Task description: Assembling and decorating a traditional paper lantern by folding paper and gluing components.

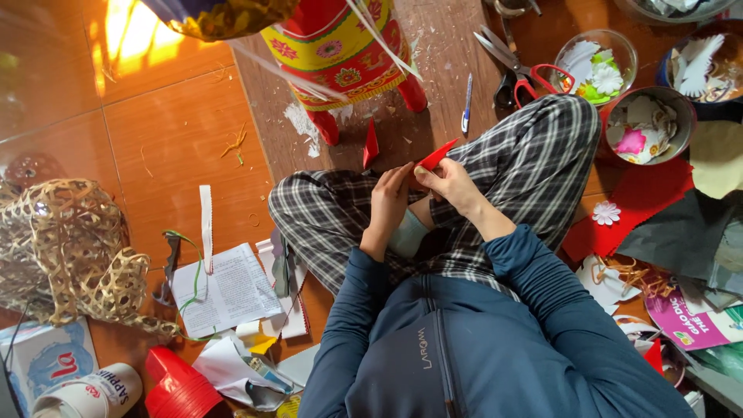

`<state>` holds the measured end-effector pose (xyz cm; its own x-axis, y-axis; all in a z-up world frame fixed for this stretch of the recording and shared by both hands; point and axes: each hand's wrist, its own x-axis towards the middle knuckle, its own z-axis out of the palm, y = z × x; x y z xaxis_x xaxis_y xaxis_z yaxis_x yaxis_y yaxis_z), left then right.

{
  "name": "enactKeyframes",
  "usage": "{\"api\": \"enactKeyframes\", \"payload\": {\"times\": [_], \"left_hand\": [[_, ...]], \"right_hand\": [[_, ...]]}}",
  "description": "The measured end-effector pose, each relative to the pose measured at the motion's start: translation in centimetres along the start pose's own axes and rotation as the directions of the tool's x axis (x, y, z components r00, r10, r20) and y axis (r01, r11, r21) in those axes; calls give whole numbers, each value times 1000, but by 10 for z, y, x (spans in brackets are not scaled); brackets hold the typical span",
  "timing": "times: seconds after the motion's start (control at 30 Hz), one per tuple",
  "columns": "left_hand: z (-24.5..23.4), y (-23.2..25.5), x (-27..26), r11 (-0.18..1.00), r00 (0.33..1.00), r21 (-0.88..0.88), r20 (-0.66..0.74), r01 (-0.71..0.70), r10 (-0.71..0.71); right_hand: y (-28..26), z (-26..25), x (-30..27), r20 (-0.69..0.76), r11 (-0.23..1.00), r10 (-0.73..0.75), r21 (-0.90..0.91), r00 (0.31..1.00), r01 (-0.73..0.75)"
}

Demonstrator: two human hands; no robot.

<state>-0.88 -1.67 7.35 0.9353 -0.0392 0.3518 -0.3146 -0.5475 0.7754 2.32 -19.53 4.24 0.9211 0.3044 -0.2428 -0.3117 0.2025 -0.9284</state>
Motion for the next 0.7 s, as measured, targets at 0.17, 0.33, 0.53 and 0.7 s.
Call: {"api": "enactKeyframes", "payload": {"times": [0.17, 0.33, 0.53, 0.7], "left_hand": [[9, -20, -8, 971, 983, 166, 88, -175, 162], [9, -51, -16, 923, 976, 332, 157, -194, 149], [3, -60, -25, 828, 828, -211, 363, 519, -427], [-2, -58, -28, 680, 731, -361, 561, 639, -389]], "right_hand": [[8, -3, 1, -55, 998, 46, -38, 997, -48], [2, 1, 2, -49, 993, 69, -88, 996, -73], [-8, -10, 2, -303, 987, -103, 86, 947, 135], [-25, -2, 1, -374, 967, -78, 198, 924, 162]]}}
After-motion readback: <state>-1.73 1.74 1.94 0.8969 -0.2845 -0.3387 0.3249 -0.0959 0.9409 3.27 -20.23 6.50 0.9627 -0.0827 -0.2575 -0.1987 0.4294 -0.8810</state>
